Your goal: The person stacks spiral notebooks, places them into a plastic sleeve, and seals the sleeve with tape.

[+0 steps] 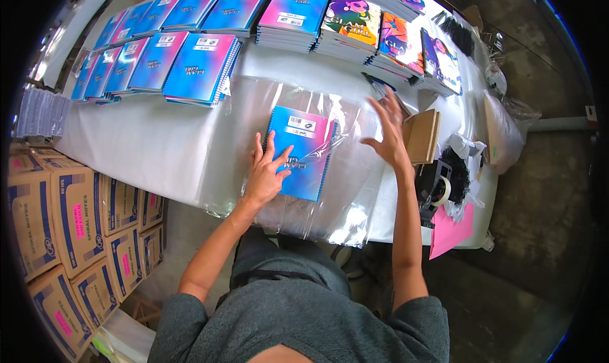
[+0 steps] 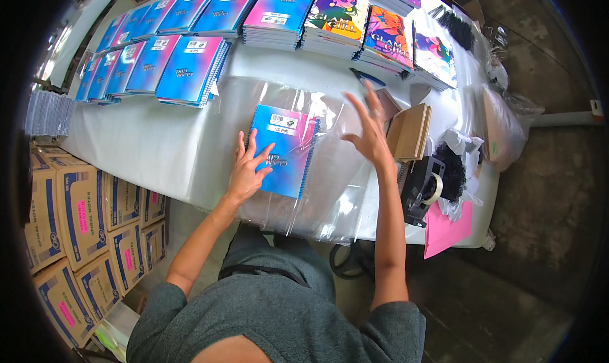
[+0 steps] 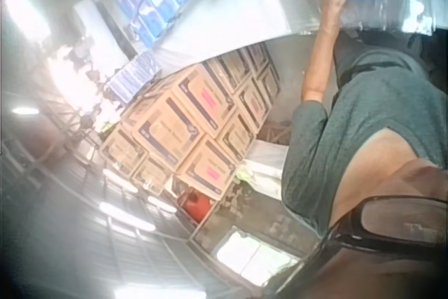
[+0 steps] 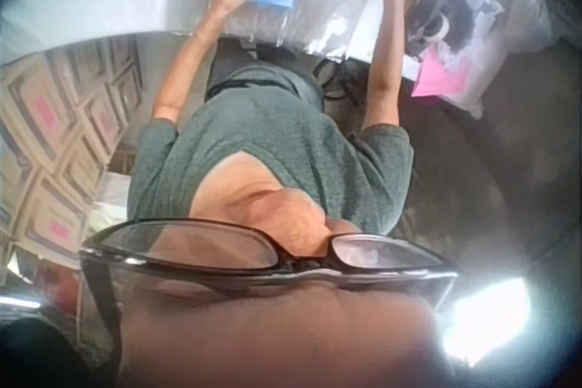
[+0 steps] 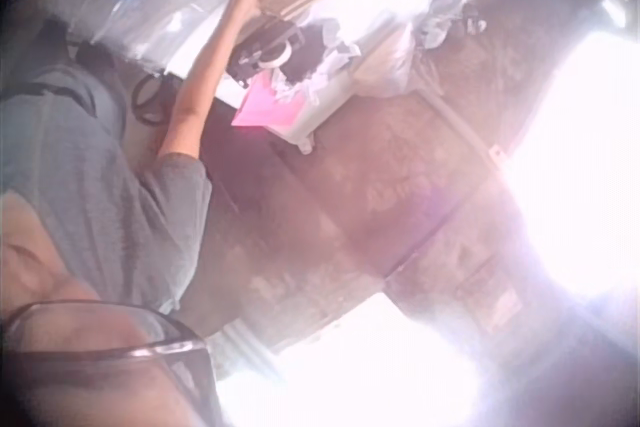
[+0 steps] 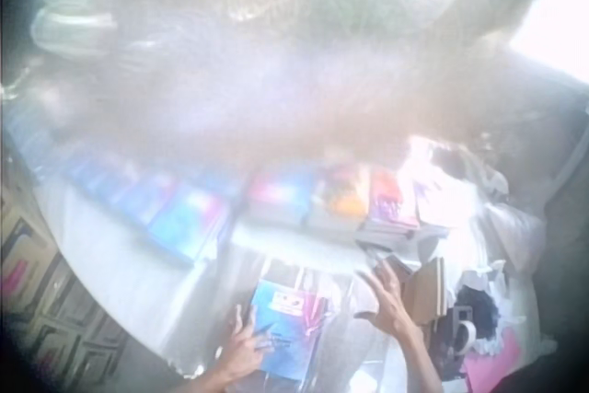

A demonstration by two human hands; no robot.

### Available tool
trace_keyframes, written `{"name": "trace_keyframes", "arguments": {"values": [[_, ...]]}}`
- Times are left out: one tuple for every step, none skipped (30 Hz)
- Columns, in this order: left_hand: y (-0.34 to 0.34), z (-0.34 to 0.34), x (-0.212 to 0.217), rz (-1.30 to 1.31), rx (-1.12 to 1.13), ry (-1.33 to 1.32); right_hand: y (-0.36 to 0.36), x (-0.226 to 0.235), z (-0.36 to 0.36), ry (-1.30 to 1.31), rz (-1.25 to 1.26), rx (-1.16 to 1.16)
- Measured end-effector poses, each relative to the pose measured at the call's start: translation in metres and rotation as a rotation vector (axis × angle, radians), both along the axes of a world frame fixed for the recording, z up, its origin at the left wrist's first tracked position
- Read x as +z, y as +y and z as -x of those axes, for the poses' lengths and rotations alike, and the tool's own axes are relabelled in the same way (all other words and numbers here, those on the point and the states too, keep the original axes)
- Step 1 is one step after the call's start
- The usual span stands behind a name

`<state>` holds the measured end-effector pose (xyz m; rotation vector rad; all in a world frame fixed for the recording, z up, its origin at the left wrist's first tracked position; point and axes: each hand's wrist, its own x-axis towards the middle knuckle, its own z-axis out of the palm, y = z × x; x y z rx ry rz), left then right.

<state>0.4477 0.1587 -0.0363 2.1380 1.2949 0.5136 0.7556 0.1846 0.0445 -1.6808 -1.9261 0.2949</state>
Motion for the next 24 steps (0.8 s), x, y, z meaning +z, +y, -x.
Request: {"name": "trace_keyframes", "arguments": {"values": [[0.000, 0.000, 0.000, -0.003, -0.011, -0.011, 0.028, -0.008, -0.008, -0.058, 0.003, 0.183], [0.001, -0.001, 0.000, -0.007, -0.022, -0.021, 0.060, -0.021, -0.017, -0.115, 0.004, 0.368], [0.002, -0.003, 0.001, 0.030, -0.021, -0.097, 0.095, -0.032, -0.027, -0.019, 0.136, 0.486], [0.003, -0.004, 0.003, 0.069, -0.014, -0.169, 0.122, -0.040, -0.031, 0.083, 0.270, 0.608], [0.004, 0.000, 0.004, 0.108, 0.006, -0.233, 0.138, -0.043, -0.019, 0.113, 0.379, 0.518], [0.004, 0.002, 0.003, 0.130, 0.028, -0.237, 0.152, -0.045, -0.008, 0.141, 0.488, 0.424], [0.003, 0.005, 0.004, 0.158, 0.056, -0.243, 0.159, -0.046, 0.003, 0.166, 0.602, 0.333], [0.002, 0.007, 0.004, 0.185, 0.080, -0.249, 0.162, -0.044, 0.008, 0.057, 0.701, 0.407], [0.002, 0.007, 0.004, 0.207, 0.094, -0.251, 0.164, -0.041, 0.009, -0.054, 0.796, 0.478], [0.005, 0.005, 0.010, 0.229, 0.107, -0.253, 0.165, -0.040, 0.008, -0.169, 0.888, 0.547], [0.006, 0.004, 0.012, 0.250, 0.118, -0.255, 0.161, -0.041, 0.006, -0.149, 0.926, 0.548], [0.006, 0.006, 0.009, 0.251, 0.108, -0.253, 0.157, -0.043, 0.006, 0.084, 0.776, 0.468], [0.006, 0.010, 0.007, 0.249, 0.106, -0.268, 0.155, -0.043, 0.010, 0.294, 0.622, 0.388], [0.005, 0.013, 0.005, 0.246, 0.104, -0.282, 0.156, -0.042, 0.015, 0.500, 0.465, 0.304], [0.005, 0.017, 0.003, 0.246, 0.098, -0.290, 0.165, -0.040, 0.023, 0.440, 0.425, 0.352], [0.007, 0.015, 0.006, 0.245, 0.071, -0.286, 0.165, -0.043, 0.028, 0.371, 0.331, 0.337], [0.009, 0.013, 0.008, 0.248, 0.042, -0.279, 0.164, -0.055, 0.031, 0.304, 0.241, 0.319], [0.010, 0.011, 0.008, 0.244, 0.035, -0.294, 0.162, -0.065, 0.033, 0.234, 0.151, 0.298], [0.010, 0.011, 0.007, 0.241, 0.036, -0.306, 0.160, -0.074, 0.040, 0.119, -0.047, 0.261], [0.010, 0.010, 0.007, 0.238, 0.035, -0.321, 0.157, -0.076, 0.038, 0.083, -0.224, 0.144], [0.013, 0.008, 0.007, 0.211, 0.025, -0.319, 0.153, -0.076, 0.032, 0.044, -0.401, 0.023], [0.013, 0.010, 0.006, 0.194, 0.032, -0.310, 0.145, -0.069, 0.039, 0.015, -0.564, -0.087], [0.011, 0.011, 0.004, 0.190, 0.039, -0.302, 0.130, -0.061, 0.041, 0.035, -0.547, -0.153], [0.009, 0.014, 0.000, 0.180, 0.045, -0.306, 0.111, -0.056, 0.047, 0.059, -0.514, -0.213]]}}
